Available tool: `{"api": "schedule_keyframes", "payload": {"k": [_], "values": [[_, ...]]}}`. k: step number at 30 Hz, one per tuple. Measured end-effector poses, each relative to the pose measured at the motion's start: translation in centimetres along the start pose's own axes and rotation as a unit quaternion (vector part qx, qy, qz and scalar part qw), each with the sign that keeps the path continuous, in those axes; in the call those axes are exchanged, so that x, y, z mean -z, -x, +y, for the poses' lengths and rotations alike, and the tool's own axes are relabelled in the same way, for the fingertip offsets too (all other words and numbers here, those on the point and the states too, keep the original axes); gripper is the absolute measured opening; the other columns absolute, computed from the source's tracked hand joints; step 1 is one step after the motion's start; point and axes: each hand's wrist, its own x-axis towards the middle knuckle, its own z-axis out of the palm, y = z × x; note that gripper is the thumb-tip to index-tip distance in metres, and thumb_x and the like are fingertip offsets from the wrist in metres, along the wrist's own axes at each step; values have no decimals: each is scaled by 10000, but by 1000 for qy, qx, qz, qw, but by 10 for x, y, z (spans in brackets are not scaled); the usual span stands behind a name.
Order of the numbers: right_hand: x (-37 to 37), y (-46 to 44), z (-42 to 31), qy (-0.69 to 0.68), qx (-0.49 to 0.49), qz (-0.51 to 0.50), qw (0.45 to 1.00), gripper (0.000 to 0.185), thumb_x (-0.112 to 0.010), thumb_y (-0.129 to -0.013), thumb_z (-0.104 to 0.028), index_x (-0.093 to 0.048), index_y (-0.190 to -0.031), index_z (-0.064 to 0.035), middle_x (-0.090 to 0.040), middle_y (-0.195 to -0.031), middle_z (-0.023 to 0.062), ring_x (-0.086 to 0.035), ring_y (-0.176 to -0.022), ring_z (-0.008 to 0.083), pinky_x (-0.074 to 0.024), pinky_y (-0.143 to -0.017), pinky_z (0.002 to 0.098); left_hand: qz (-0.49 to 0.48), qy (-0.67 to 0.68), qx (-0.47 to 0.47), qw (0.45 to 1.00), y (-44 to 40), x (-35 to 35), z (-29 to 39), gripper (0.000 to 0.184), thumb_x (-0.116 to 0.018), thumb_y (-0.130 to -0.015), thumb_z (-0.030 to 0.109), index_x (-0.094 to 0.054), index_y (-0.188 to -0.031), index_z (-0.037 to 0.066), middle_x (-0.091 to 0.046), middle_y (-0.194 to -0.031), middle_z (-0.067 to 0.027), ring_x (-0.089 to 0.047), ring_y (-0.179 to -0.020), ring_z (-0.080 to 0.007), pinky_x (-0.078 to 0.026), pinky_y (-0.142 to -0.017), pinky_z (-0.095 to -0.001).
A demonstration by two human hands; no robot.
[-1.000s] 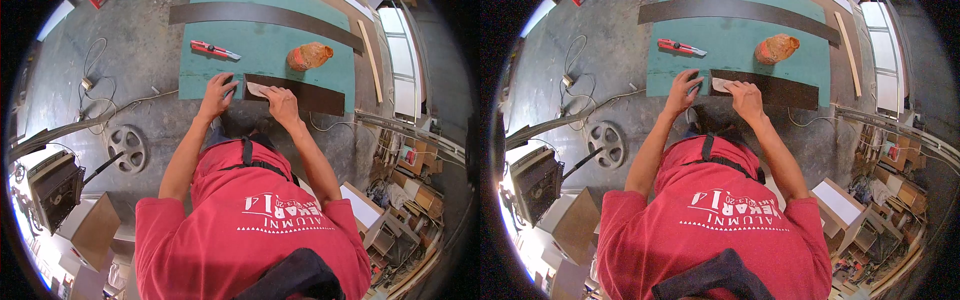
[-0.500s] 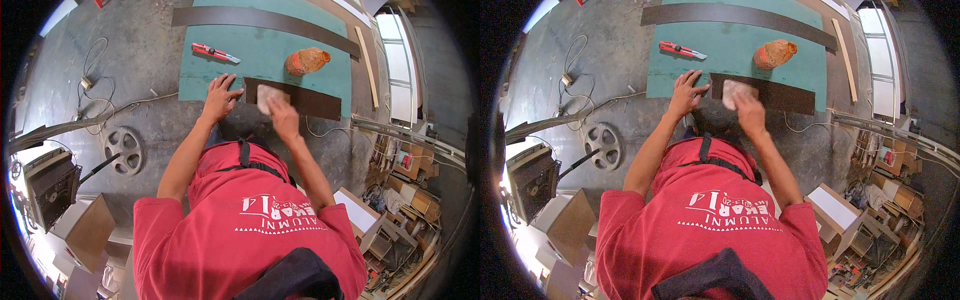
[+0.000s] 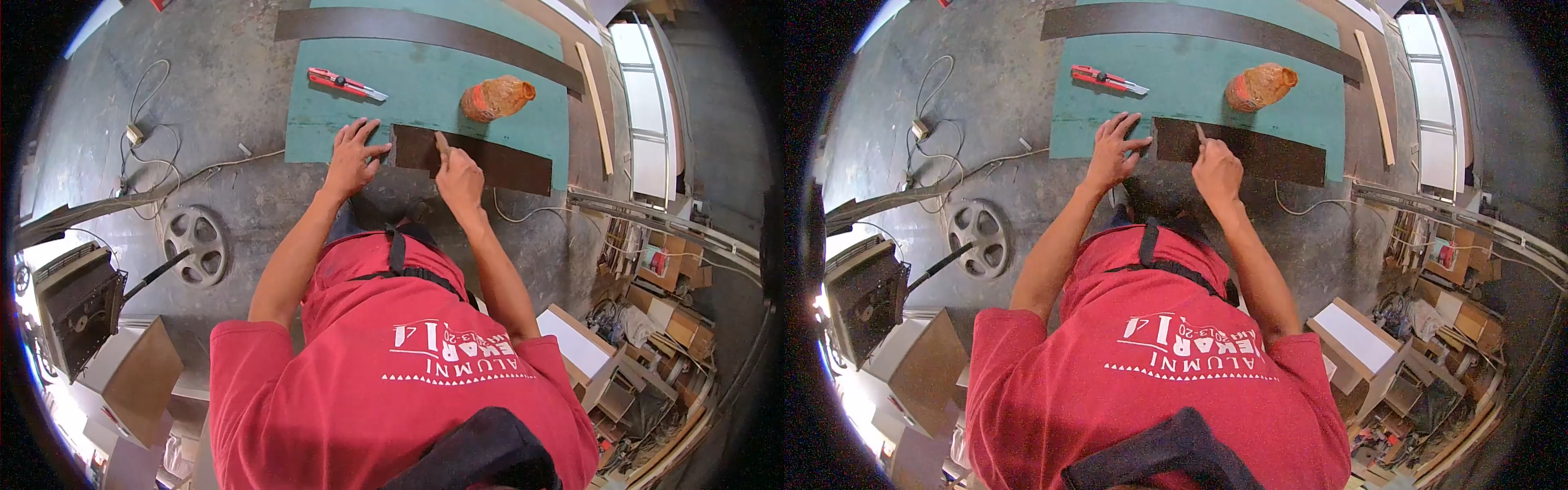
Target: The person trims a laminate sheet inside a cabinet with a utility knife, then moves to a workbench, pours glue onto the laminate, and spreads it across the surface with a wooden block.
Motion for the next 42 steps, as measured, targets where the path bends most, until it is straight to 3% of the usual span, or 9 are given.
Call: {"api": "schedule_keyframes", "payload": {"k": [12, 15, 19, 22, 26, 30, 34, 42], "values": [[-4, -30, -52, -40, 124, -58, 990, 112, -617, -948, -131, -651, -934, -25, -682, -917, 166, -683, -820, 401, -545, -715, 491, 22, 26, -16, 999, 5, -1, -3, 276, -740, -740, 140, -815, -991, 226, -512, -1510, -89, -394, -1449, -355, -270, -1212, -553], [3, -35, -40, -26, 184, -34, 982, 206, -610, -942, -111, -698, -1117, -48, -712, -1011, 140, -694, -903, 352, -563, -760, 460, 16, 26, -13, 999, 5, 2, -2, 266, -744, -736, 148, -816, -980, 227, -509, -1514, -90, -387, -1454, -352, -274, -1211, -554], [-6, -8, -14, 40, 273, -24, 961, 346, -624, -871, -86, -683, -1212, -74, -714, -1103, 99, -679, -962, 326, -559, -792, 443, 24, 29, -10, 999, 5, -1, -3, 265, -739, -742, 140, -819, -982, 221, -506, -1518, -88, -383, -1457, -352, -280, -1207, -555], [12, -1, -12, 55, 255, -60, 963, 363, -621, -855, -70, -685, -1212, -71, -709, -1122, 98, -671, -963, 317, -550, -794, 430, 27, 37, -11, 999, 5, 0, -3, 268, -734, -748, 138, -822, -987, 217, -505, -1521, -83, -382, -1459, -352, -279, -1208, -557], [5, -8, -3, 81, 208, -36, 974, 367, -610, -841, -47, -689, -1198, -70, -702, -1152, 94, -670, -956, 314, -544, -787, 428, 19, 42, -5, 999, 6, -1, -2, 273, -735, -753, 138, -827, -997, 220, -504, -1524, -79, -381, -1461, -351, -274, -1208, -562], [9, -6, -12, 55, 273, -58, 959, 357, -607, -847, -48, -696, -1192, -71, -706, -1155, 79, -667, -948, 309, -536, -790, 416, 15, 35, -4, 999, 4, 2, -2, 242, -722, -767, 180, -838, -977, 214, -516, -1502, -88, -375, -1458, -341, -266, -1219, -540], [1, -22, -11, 55, 256, -14, 965, 355, -604, -857, -57, -696, -1199, -75, -706, -1168, 75, -667, -970, 292, -530, -798, 412, 14, 32, -7, 999, 5, 3, -2, 248, -732, -760, 172, -837, -981, 216, -516, -1502, -84, -376, -1458, -337, -268, -1219, -536], [-9, -19, -9, 87, 296, -45, 950, 388, -604, -866, -81, -665, -1249, -82, -671, -1216, 69, -647, -997, 296, -526, -831, 411, 11, 34, -7, 999, 4, 3, -3, 238, -743, -750, 156, -835, -964, 205, -519, -1499, -84, -382, -1455, -335, -270, -1218, -533]]}}
